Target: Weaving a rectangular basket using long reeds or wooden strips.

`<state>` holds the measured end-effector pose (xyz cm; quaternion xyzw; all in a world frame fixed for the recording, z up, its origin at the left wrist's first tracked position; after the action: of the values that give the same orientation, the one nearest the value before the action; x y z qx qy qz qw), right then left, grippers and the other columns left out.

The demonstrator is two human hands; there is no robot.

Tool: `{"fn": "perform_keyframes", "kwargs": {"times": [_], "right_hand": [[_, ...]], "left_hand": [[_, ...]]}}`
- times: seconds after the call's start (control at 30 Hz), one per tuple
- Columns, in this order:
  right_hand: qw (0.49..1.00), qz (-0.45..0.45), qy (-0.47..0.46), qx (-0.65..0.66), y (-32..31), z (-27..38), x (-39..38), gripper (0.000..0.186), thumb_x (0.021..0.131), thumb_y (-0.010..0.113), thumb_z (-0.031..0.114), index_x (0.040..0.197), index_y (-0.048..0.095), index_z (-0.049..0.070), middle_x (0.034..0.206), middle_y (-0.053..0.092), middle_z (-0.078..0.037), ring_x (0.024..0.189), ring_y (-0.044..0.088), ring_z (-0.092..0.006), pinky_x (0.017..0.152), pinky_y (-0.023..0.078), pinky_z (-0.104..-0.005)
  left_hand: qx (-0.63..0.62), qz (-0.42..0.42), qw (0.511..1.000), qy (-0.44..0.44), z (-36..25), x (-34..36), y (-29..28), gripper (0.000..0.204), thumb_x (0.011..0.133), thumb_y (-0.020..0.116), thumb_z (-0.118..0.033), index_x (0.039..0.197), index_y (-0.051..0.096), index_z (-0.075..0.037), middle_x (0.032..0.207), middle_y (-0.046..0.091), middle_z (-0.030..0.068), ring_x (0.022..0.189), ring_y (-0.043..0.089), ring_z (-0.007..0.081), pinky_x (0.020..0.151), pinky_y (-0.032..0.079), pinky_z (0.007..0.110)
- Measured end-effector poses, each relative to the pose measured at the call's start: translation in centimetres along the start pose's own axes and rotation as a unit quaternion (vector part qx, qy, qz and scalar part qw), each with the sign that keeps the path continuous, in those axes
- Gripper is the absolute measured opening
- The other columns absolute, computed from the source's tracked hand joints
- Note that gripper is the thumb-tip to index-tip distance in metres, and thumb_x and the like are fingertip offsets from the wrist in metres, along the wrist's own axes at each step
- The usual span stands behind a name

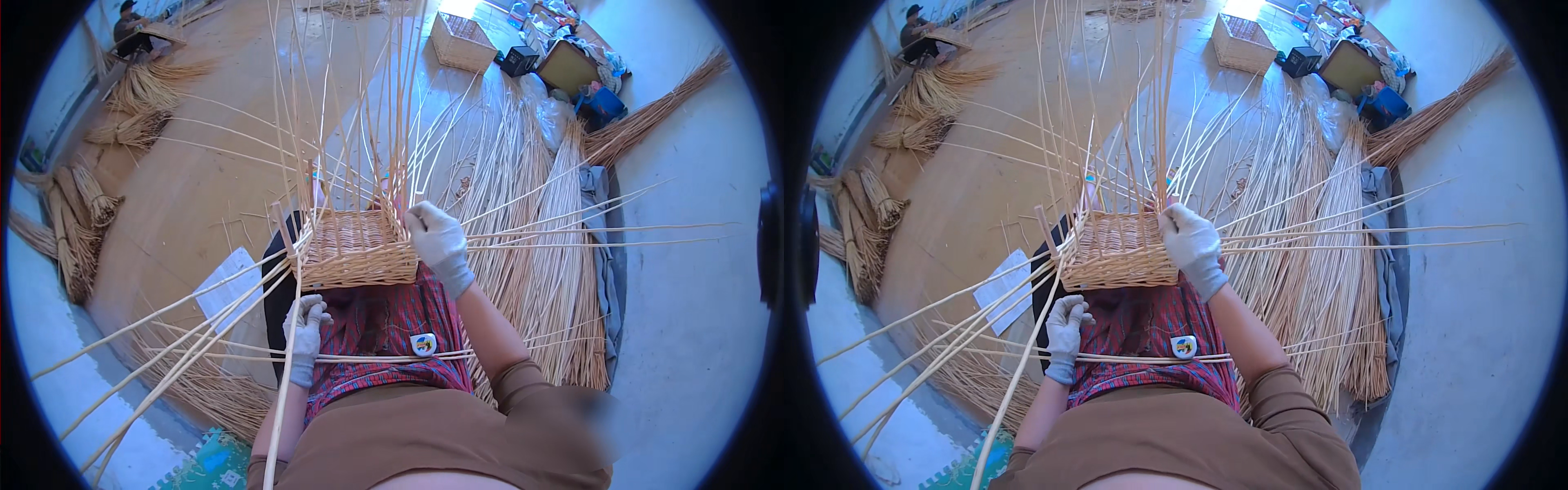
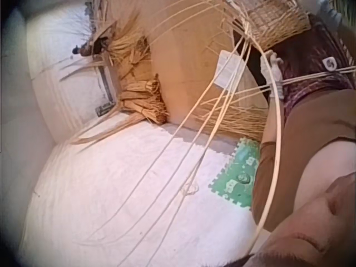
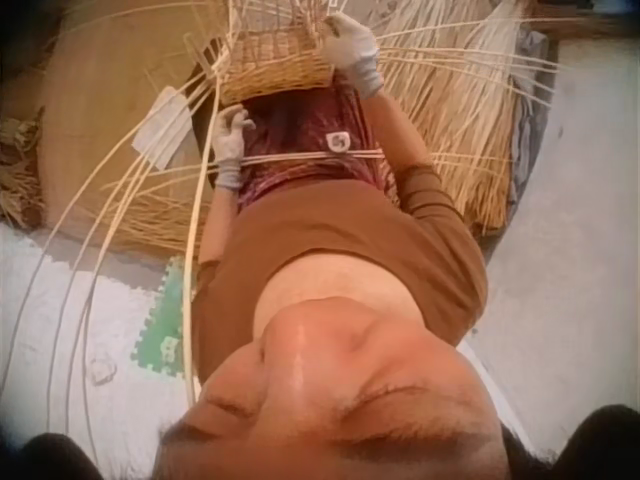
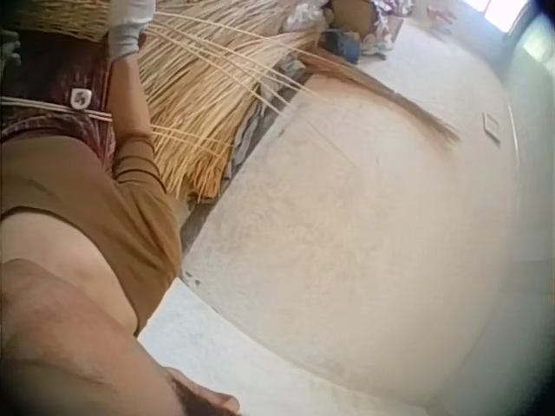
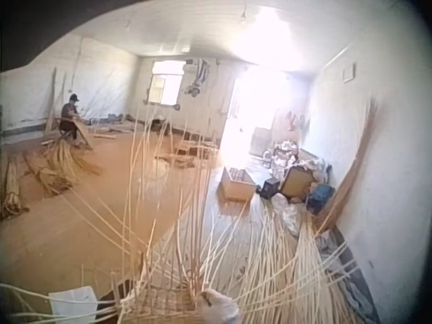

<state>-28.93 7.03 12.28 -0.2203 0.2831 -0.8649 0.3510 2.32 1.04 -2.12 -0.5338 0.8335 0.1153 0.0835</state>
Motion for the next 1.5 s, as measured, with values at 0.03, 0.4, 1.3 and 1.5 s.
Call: {"fn": "perform_keyframes", "kwargs": {"times": [0.03,0.4,1.3,1.5], "right_hand": [[0.999,-0.025,0.022,0.040,-1.0,0.3,-0.2,0.017,0.096,0.071,0.024,0.105,0.072,0.009,0.084,0.073,-0.016,0.076,0.074,-0.0307,0.070,0.056,-0.0411],[0.995,0.067,-0.074,-0.025,-0.9,3.3,-4.3,0.019,0.101,0.068,0.024,0.101,0.071,0.006,0.073,0.068,-0.009,0.070,0.070,-0.0226,0.065,0.055,-0.0345],[0.786,0.189,-0.541,0.233,19.3,21.8,-8.4,0.030,0.093,0.073,0.039,0.083,0.064,0.012,0.072,0.065,-0.012,0.069,0.067,-0.0364,0.059,0.051,-0.0471],[0.839,0.251,-0.384,0.292,19.2,22.2,-8.1,0.035,0.093,0.073,0.043,0.085,0.065,0.010,0.067,0.060,-0.013,0.052,0.054,-0.0349,0.052,0.048,-0.0423]], "left_hand": [[0.005,0.002,1.000,-0.007,0.1,0.0,-0.1,0.017,0.105,0.063,-0.012,0.119,0.065,-0.002,0.102,0.072,0.0098,0.077,0.071,0.0136,0.071,0.063,0.030],[-0.106,-0.113,0.987,0.050,-1.9,0.5,-1.6,0.023,0.101,0.068,-0.009,0.121,0.064,0.000,0.094,0.068,0.0066,0.068,0.067,0.0127,0.064,0.060,0.028],[0.012,-0.077,0.995,-0.065,-1.7,4.5,-0.4,0.048,0.094,0.074,-0.008,0.139,0.061,-0.004,0.107,0.069,0.0108,0.078,0.062,0.0147,0.065,0.047,0.029],[0.024,-0.111,0.989,-0.092,-2.2,5.7,-1.1,0.048,0.094,0.075,-0.011,0.140,0.061,-0.006,0.096,0.070,0.0102,0.057,0.060,0.0128,0.042,0.043,0.027]]}}
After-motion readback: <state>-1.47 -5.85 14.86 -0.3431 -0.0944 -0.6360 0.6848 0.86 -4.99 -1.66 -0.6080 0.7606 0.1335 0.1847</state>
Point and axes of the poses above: each hand's wrist, its own x-axis towards the middle knuckle, its own y-axis out of the palm, z = x × y, the point moved 5 cm from there along x, towards the middle knuckle
